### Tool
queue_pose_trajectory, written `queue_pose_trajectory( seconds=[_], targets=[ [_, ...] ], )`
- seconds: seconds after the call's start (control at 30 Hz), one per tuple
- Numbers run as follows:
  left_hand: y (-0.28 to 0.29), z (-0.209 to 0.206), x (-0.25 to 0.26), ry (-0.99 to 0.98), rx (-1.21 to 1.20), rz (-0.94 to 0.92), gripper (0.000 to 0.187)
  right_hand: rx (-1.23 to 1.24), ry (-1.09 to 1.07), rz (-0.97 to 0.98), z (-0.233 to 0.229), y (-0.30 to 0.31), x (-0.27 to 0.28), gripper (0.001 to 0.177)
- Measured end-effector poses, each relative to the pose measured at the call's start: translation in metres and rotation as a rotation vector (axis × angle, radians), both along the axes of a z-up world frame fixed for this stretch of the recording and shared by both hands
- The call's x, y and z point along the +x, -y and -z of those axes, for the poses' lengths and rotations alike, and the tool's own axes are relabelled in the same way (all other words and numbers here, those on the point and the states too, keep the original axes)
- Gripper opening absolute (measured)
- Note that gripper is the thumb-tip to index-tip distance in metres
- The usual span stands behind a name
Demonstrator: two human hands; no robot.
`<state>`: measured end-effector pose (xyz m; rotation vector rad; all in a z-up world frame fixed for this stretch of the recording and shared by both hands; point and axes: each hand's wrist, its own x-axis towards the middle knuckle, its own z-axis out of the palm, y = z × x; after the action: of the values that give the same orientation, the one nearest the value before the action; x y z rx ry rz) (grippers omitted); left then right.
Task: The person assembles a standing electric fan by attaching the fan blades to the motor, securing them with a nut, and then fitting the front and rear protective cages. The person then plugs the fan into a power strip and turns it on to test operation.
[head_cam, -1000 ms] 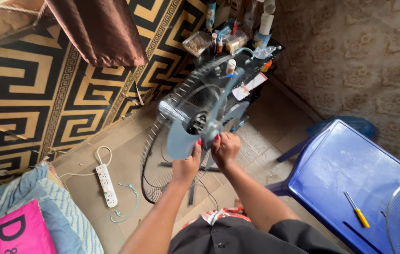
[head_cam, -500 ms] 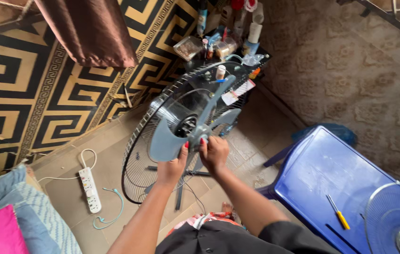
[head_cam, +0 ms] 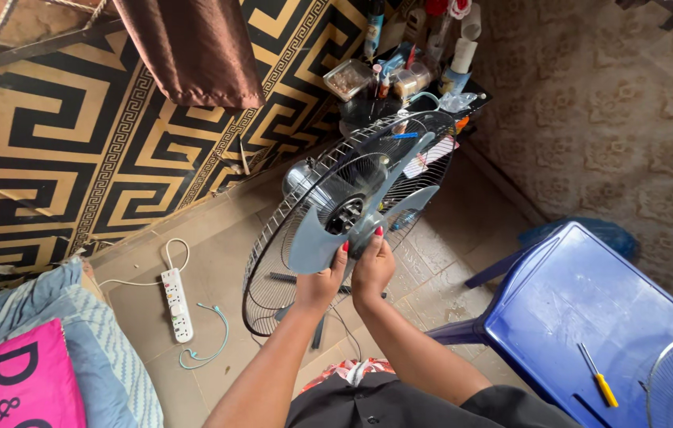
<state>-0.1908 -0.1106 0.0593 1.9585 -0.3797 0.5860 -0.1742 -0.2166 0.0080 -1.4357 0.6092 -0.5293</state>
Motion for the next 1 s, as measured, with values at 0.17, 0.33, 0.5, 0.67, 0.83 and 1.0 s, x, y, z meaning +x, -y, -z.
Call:
queue_pose_trajectory(
  seconds=[0.17, 0.33, 0.5, 0.67, 0.83, 1.0],
  targets=[
    [-0.004, 0.008, 0.005, 0.004, -0.032, 0.028, 0.016, -0.53, 0.018, -0.002, 0.008, 0.016, 0.0, 0.051],
    [-0.004, 0.013, 0.006, -0.007, -0.036, -0.016, 0.016, -0.922, 0.248, -0.01, 0.014, 0.033, 0.011, 0.045],
    [-0.008, 0.01, 0.006, 0.001, -0.083, 0.021, 0.017, -1.031, 0.445, -0.094, 0.001, 0.046, 0.016, 0.042],
    [-0.008, 0.012, 0.007, -0.017, -0.059, -0.001, 0.017, -1.052, 0.492, -0.114, -0.006, 0.049, 0.018, 0.042],
    [-0.011, 0.018, 0.005, -0.022, -0.021, 0.008, 0.022, -1.047, 0.384, -0.133, -0.014, 0.044, 0.005, 0.039],
    [-0.018, 0.025, 0.001, -0.159, -0.045, 0.045, 0.029, -0.424, -0.007, -0.479, -0.017, 0.043, -0.015, 0.024]
  ],
)
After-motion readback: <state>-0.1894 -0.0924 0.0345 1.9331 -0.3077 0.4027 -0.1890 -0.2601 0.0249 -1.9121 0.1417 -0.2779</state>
